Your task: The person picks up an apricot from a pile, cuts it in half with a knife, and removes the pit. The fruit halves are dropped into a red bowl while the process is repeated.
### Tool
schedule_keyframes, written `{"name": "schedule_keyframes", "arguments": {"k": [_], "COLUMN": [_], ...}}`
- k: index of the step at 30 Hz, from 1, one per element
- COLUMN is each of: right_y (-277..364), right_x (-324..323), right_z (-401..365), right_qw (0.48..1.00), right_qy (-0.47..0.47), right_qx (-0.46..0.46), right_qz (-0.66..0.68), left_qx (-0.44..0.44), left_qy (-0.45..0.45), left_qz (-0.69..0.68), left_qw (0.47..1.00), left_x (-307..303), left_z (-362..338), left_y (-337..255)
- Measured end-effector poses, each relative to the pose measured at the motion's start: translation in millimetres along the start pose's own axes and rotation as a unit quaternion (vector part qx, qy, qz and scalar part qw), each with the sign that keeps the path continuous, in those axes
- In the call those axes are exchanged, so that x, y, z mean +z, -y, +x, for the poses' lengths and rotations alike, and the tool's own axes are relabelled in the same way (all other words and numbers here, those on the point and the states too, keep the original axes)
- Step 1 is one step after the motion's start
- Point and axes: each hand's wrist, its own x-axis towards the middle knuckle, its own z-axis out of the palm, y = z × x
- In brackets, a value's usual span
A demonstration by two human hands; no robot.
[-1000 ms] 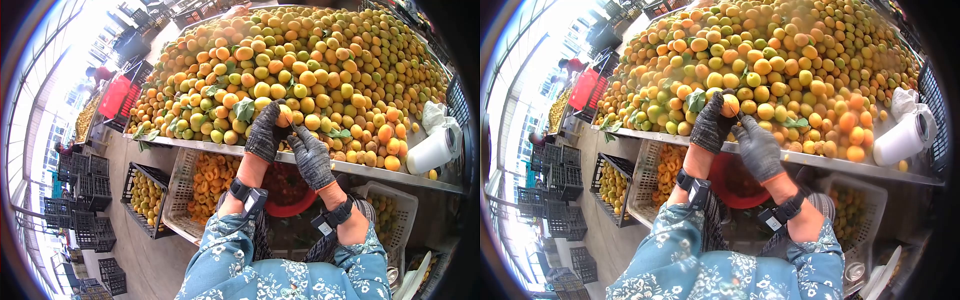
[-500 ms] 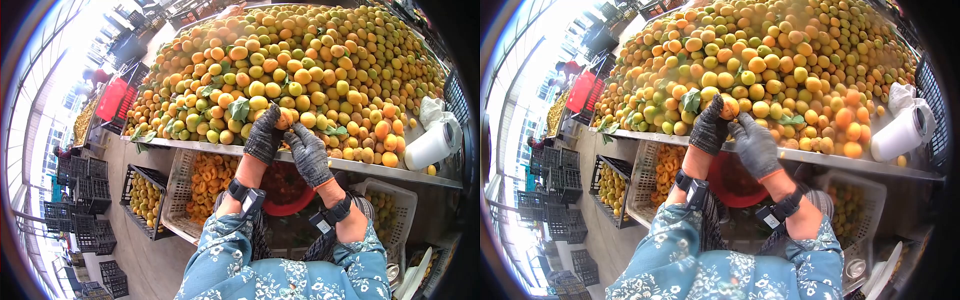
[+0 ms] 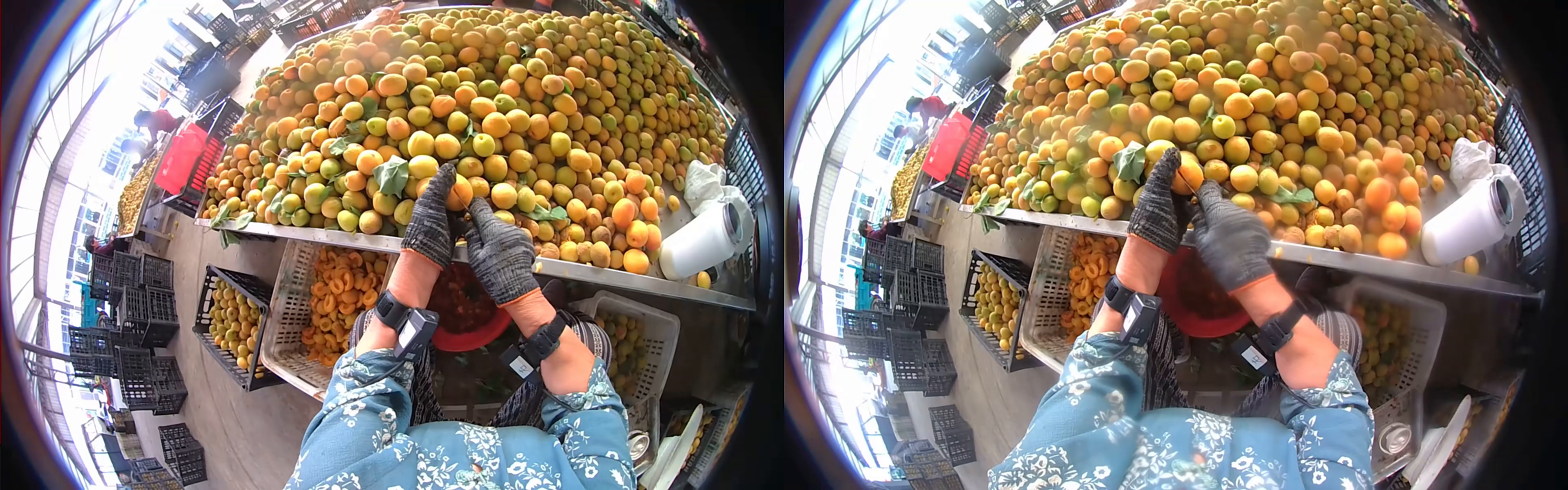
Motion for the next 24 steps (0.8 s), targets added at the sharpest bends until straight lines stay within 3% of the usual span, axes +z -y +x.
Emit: {"name": "schedule_keyframes", "arguments": {"k": [2, 4, 5, 7, 8, 10, 11, 12, 13, 14, 16, 17, 18, 19, 20, 22, 24], "right_y": [-3, -7, -8, -11, -12, -15, -16, -16, -16, -21, -28, -21, -15, -24, -35, -39, -43], "right_x": [8, 20, 25, 34, 37, 43, 45, 47, 47, 40, 9, 0, -27, -17, -7, -45, -43], "right_z": [0, 0, 1, 4, 5, 7, 8, 9, 10, 11, 10, 7, 11, 16, 20, 21, 28], "right_qw": [1.0, 0.986, 0.986, 0.957, 0.957, 0.9, 0.9, 0.889, 0.873, 0.873, 0.91, 0.826, 0.862, 0.845, 0.817, 0.791, 0.814], "right_qy": [-0.001, -0.061, -0.06, -0.083, -0.083, -0.009, -0.009, -0.032, -0.054, -0.055, 0.096, 0.191, 0.218, 0.133, 0.046, 0.079, 0.055], "right_qx": [-0.011, -0.032, -0.033, -0.057, -0.058, -0.045, -0.045, -0.109, -0.173, -0.174, -0.187, 0.049, 0.1, 0.082, 0.063, 0.1, 0.083], "right_qz": [-0.017, 0.151, 0.15, 0.271, 0.271, 0.434, 0.434, 0.444, 0.452, 0.452, 0.357, 0.529, 0.447, 0.512, 0.571, 0.599, 0.572], "left_qx": [0.004, 0.008, -0.002, -0.012, -0.023, -0.033, -0.083, -0.133, -0.133, -0.09, -0.047, -0.037, -0.024, -0.041, -0.04, -0.026, 0.001], "left_qy": [0.0, -0.002, 0.01, 0.023, 0.032, 0.043, 0.088, 0.133, 0.134, 0.086, 0.038, 0.017, -0.003, 0.051, 0.051, 0.057, 0.046], "left_qz": [-0.008, -0.017, -0.043, -0.069, -0.077, -0.085, -0.101, -0.116, -0.116, -0.106, -0.093, -0.119, -0.146, -0.097, -0.097, -0.067, -0.011], "left_qw": [1.0, 1.0, 0.999, 0.997, 0.996, 0.995, 0.988, 0.975, 0.975, 0.987, 0.994, 0.992, 0.989, 0.993, 0.993, 0.996, 0.999], "left_x": [-3, -6, -7, -10, -11, -10, -12, -11, -8, -6, -8, -13, -22, -33, -38, -29, -17], "left_z": [1, 2, 3, 6, 7, 6, 3, 1, 1, 0, 3, 9, 14, 15, 18, 10, 8], "left_y": [0, 1, 2, 3, 4, 1, -1, -3, -4, -5, -10, -17, -24, -32, -31, -29, -14]}}
